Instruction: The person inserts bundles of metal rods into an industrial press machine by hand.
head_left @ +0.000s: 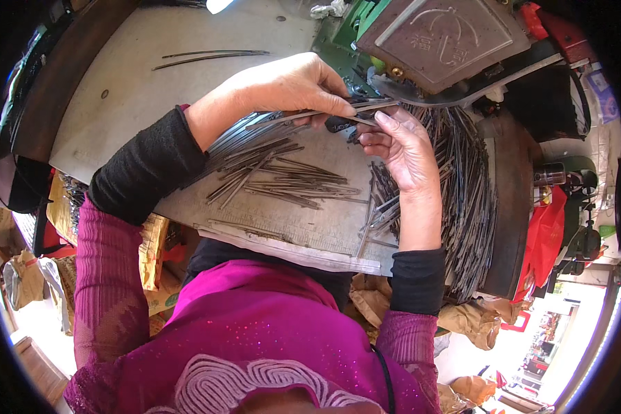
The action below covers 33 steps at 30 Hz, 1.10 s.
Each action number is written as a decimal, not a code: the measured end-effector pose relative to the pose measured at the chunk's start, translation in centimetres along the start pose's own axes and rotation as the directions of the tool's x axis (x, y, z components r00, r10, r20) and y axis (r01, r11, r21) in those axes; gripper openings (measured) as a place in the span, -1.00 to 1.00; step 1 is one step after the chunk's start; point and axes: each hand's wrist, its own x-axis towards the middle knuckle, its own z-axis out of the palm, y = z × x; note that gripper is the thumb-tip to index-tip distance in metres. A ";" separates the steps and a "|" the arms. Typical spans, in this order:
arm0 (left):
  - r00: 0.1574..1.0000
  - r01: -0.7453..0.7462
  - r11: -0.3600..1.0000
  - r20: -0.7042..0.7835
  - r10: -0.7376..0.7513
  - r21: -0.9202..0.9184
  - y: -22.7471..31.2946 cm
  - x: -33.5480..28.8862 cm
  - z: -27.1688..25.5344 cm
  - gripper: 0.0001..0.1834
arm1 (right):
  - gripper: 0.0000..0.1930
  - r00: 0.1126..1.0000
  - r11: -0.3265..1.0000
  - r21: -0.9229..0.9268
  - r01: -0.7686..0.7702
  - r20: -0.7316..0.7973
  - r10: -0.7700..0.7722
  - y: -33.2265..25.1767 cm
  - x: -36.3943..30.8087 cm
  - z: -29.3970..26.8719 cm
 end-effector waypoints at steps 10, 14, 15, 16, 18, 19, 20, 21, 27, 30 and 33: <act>0.999 -0.011 0.997 0.050 0.015 -0.076 0.3 -0.2 0.6 -0.61 | -0.75 0.999 1.000 0.016 0.015 -0.045 -0.014 0.4 0.1 -0.2; 1.000 -0.009 1.000 0.022 0.009 0.008 0.4 -0.3 0.7 -0.56 | -0.77 0.999 0.999 0.031 0.020 -0.039 -0.019 0.6 0.0 -0.3; 1.000 -0.011 1.000 0.024 0.010 0.029 0.5 -0.2 0.6 -0.54 | -0.77 0.998 0.999 0.024 0.026 -0.051 -0.025 0.6 0.0 -0.4; 1.000 -0.009 1.000 0.017 0.009 0.029 0.5 -0.3 0.4 -0.54 | -0.77 0.998 0.999 0.015 0.033 -0.058 -0.033 0.5 0.1 -0.4; 1.000 0.011 1.000 -0.021 -0.010 0.011 0.4 -0.2 -0.2 -0.48 | -0.77 0.993 0.998 -0.007 0.061 -0.098 -0.062 0.2 0.0 -0.2; 1.000 0.007 1.000 -0.012 -0.007 0.015 0.5 -0.3 -1.0 -0.44 | -0.77 0.985 0.996 -0.029 0.089 -0.146 -0.092 0.1 0.0 -0.1; 0.999 0.003 1.000 -0.052 -0.003 0.005 -0.4 0.1 -1.5 -0.44 | -0.76 0.976 0.992 -0.012 0.125 -0.176 -0.125 0.2 0.1 -0.2; 0.996 -0.001 1.000 -0.093 0.001 -0.005 -1.3 0.4 -1.8 -0.44 | -0.76 0.977 0.992 -0.014 0.123 -0.173 -0.124 0.2 0.2 -0.3; 0.986 -0.016 0.968 -0.167 -0.026 -0.250 -2.4 0.8 -1.2 -0.63 | -0.75 0.947 0.970 0.046 0.239 -0.234 -0.222 0.5 0.5 -0.8; 0.980 0.002 0.960 -0.191 -0.058 -0.281 -2.2 0.8 -0.8 -0.66 | -0.74 0.944 0.972 0.032 0.234 -0.247 -0.219 0.5 0.6 -0.9; 0.984 0.028 0.932 -0.153 -0.089 -0.362 -2.1 0.7 -0.8 -0.69 | -0.72 0.942 0.973 0.005 0.230 -0.251 -0.222 0.7 0.7 -0.8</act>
